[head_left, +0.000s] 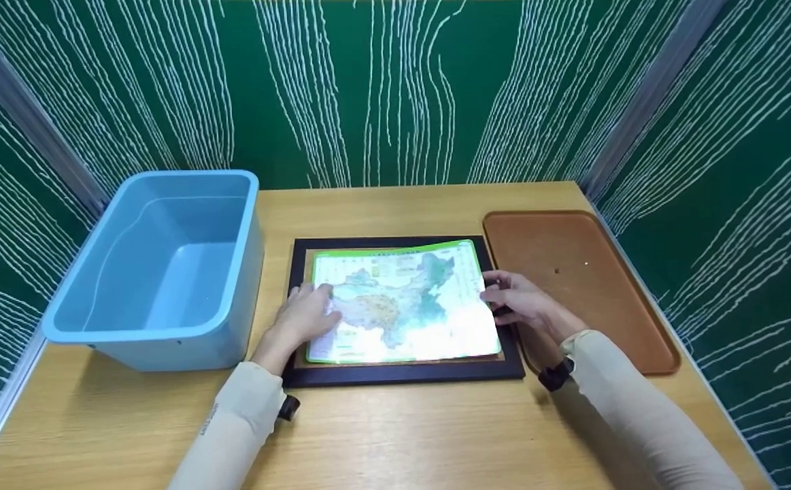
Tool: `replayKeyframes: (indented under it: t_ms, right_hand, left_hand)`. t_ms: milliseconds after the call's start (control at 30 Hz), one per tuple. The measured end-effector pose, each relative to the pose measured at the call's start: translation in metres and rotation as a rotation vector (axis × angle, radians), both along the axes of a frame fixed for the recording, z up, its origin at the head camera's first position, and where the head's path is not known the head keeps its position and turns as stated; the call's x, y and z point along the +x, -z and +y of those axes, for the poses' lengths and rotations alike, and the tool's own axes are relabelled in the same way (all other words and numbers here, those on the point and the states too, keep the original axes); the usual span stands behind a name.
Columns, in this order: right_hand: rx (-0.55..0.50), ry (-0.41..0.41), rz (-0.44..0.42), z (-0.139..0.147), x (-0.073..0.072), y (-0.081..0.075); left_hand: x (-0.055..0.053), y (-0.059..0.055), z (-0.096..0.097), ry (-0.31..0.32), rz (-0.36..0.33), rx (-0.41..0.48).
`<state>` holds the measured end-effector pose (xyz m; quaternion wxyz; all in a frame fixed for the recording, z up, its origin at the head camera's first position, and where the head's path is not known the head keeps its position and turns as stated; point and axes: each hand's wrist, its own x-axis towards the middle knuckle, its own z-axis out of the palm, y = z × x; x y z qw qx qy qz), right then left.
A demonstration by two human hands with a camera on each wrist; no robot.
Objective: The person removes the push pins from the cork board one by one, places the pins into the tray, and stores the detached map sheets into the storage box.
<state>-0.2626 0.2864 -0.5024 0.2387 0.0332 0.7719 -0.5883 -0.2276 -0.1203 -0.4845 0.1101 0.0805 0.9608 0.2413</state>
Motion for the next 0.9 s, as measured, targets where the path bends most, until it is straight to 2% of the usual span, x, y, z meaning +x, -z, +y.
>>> replayKeyframes:
  t_ms: [200,400,733,900]
  right_hand:
    - [0.0,0.004,-0.005,0.0011,0.0009,-0.0018]
    - [0.017,0.0,0.003,0.0003,0.0016,0.0006]
    - [0.034,-0.008,0.035,0.0001,0.0045,0.005]
    - [0.017,-0.006,0.034,-0.0006,0.004,0.0046]
  left_hand:
    - [-0.0012,-0.0053,0.0041,-0.105,-0.039,-0.008]
    - [-0.0013,-0.0043,0.002,-0.173,-0.087,0.007]
    - [-0.0031,-0.0022,0.0042,-0.181,-0.089,0.093]
    - [-0.001,-0.0045,0.0028,-0.173,-0.088,0.102]
